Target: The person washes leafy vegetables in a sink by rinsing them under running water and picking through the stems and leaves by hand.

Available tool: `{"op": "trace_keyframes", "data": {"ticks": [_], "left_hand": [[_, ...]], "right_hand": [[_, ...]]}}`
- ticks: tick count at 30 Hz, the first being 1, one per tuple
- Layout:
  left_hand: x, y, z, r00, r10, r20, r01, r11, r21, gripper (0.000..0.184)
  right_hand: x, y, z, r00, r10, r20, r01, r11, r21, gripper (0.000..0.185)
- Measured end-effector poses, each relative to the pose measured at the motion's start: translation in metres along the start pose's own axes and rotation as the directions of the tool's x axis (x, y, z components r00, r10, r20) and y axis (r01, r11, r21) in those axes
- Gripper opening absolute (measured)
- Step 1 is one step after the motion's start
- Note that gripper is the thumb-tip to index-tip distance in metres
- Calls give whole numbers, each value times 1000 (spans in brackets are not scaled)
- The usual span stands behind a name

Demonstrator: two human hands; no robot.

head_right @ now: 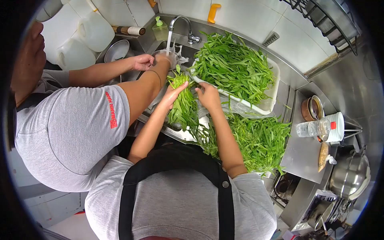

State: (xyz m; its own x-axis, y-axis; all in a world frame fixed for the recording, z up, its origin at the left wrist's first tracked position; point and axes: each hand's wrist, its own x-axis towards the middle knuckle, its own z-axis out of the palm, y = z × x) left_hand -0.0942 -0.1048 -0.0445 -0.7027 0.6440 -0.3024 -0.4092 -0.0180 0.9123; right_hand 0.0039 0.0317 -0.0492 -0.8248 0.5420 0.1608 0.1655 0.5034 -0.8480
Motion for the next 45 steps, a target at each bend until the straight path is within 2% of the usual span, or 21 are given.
{"op": "trace_keyframes", "data": {"ticks": [1,3,5,6,10,13,15,17,19,22,24,25,26,27,29,31,35,37,39,41,45], "left_hand": [[1,-1,2,1000,14,-1,-14,1000,-14,48],[4,-2,5,1000,21,6,-21,1000,-10,46],[4,1,10,998,57,7,-57,998,38,45],[4,2,14,998,56,11,-56,998,40,45],[-1,11,29,997,73,18,-73,997,-8,45],[3,9,31,996,84,-23,-83,996,35,45],[10,-1,27,993,99,-61,-93,992,84,46],[10,-4,23,977,96,189,-74,990,-124,46],[9,-4,26,965,166,204,-153,985,-81,43],[5,3,30,969,123,216,-124,992,-6,38],[2,7,32,993,15,115,7,983,-185,31],[3,5,30,993,15,115,6,982,-186,31],[5,4,25,984,-72,164,109,966,-235,29],[6,2,22,964,-155,216,213,937,-278,29],[6,0,24,968,-147,204,203,938,-283,32],[7,-1,24,962,-145,230,217,921,-324,34],[5,0,27,971,-137,195,199,916,-348,36],[4,0,29,966,-145,216,214,916,-341,38],[6,-2,29,965,-144,217,213,916,-339,39],[7,-2,28,966,-141,216,210,917,-340,39],[9,-5,26,973,-111,201,175,924,-341,40]], "right_hand": [[-2,-6,-3,984,-121,-129,109,990,-89,19],[-7,-20,-8,990,-29,-139,31,999,11,15],[-11,-24,-6,998,-18,-56,36,937,347,12],[-13,-24,-2,998,-38,-41,52,913,406,10],[-13,-31,6,976,40,-212,56,903,426,11],[-11,-26,8,965,108,-239,37,848,529,13],[-10,-23,9,966,86,-244,45,874,484,13],[-7,-18,7,967,61,-248,55,898,436,13],[-4,-13,5,982,59,-177,21,909,416,12],[-2,-9,5,988,99,-121,-9,808,589,12],[-3,-11,2,983,164,-80,-80,782,618,11],[-4,-13,0,973,229,-37,-153,751,642,10],[-6,-15,0,973,229,-37,-153,752,641,10],[-7,-18,0,965,248,-83,-130,729,673,10],[-8,-20,3,955,268,-126,-105,704,702,9],[-8,-20,6,890,88,-448,157,862,482,10],[-12,-25,7,941,67,-331,141,814,564,16],[-12,-27,7,942,67,-329,85,900,427,16],[-12,-24,6,948,75,-310,64,908,415,14],[-10,-20,8,959,110,-261,77,787,612,12],[-13,-19,3,978,169,-119,-20,651,758,13]]}}
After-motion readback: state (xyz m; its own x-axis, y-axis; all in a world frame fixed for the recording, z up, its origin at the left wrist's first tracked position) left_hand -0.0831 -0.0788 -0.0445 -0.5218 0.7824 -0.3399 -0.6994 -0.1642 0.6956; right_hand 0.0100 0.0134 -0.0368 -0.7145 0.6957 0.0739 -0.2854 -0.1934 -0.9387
